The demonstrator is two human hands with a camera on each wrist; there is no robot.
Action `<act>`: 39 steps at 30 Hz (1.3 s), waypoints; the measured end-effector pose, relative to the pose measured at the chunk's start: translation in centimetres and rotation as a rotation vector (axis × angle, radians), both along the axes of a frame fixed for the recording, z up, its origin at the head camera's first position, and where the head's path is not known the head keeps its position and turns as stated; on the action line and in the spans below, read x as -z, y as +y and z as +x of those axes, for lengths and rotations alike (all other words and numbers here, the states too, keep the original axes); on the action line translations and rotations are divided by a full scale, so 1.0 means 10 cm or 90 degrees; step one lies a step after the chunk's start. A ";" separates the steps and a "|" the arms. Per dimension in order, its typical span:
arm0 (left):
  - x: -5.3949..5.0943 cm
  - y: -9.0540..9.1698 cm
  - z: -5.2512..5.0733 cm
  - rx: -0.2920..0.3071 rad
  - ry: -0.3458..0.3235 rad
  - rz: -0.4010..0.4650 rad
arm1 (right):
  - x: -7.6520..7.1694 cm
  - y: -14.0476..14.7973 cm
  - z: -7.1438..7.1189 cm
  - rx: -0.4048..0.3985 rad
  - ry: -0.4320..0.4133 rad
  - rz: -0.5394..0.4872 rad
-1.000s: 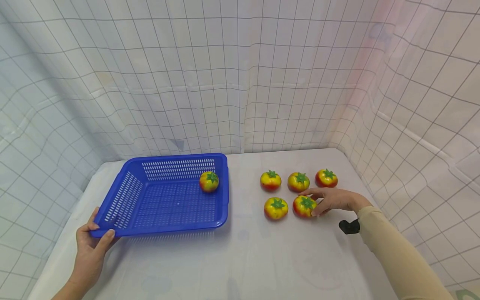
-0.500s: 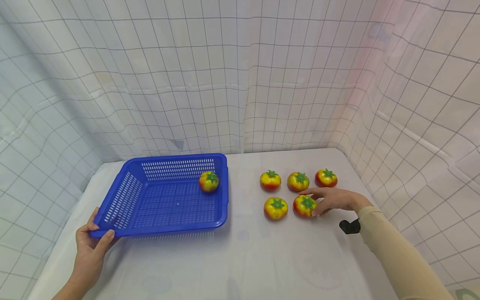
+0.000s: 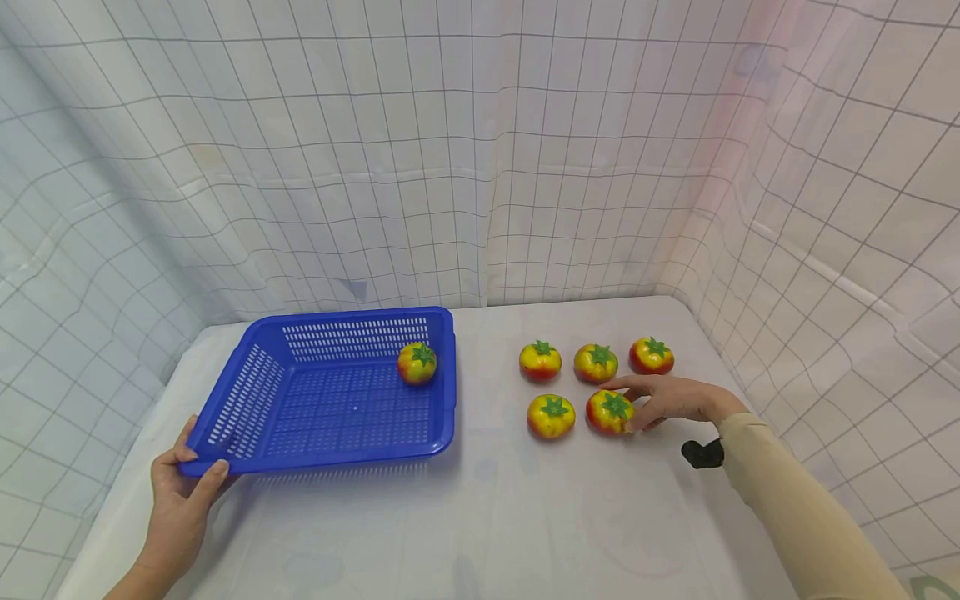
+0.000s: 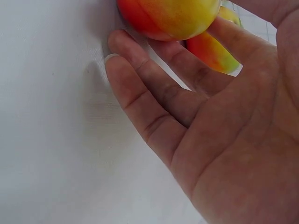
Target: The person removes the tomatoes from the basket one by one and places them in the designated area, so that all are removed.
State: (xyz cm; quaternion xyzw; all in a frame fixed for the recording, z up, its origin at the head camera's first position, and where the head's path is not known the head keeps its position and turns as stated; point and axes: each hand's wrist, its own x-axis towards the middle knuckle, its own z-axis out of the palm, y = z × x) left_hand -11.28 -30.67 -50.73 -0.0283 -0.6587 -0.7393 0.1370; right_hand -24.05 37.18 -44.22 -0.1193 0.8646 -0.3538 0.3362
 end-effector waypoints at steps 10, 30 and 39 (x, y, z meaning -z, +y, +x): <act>-0.01 -0.01 -0.01 -0.001 -0.012 -0.010 | -0.08 0.09 0.01 -0.007 -0.015 -0.030; 0.00 -0.01 -0.01 -0.005 -0.003 -0.001 | -0.48 0.09 -0.05 -0.009 0.062 -0.039; 0.00 0.00 0.00 -0.008 -0.010 -0.006 | -0.55 -0.25 -0.17 -0.008 0.138 -0.037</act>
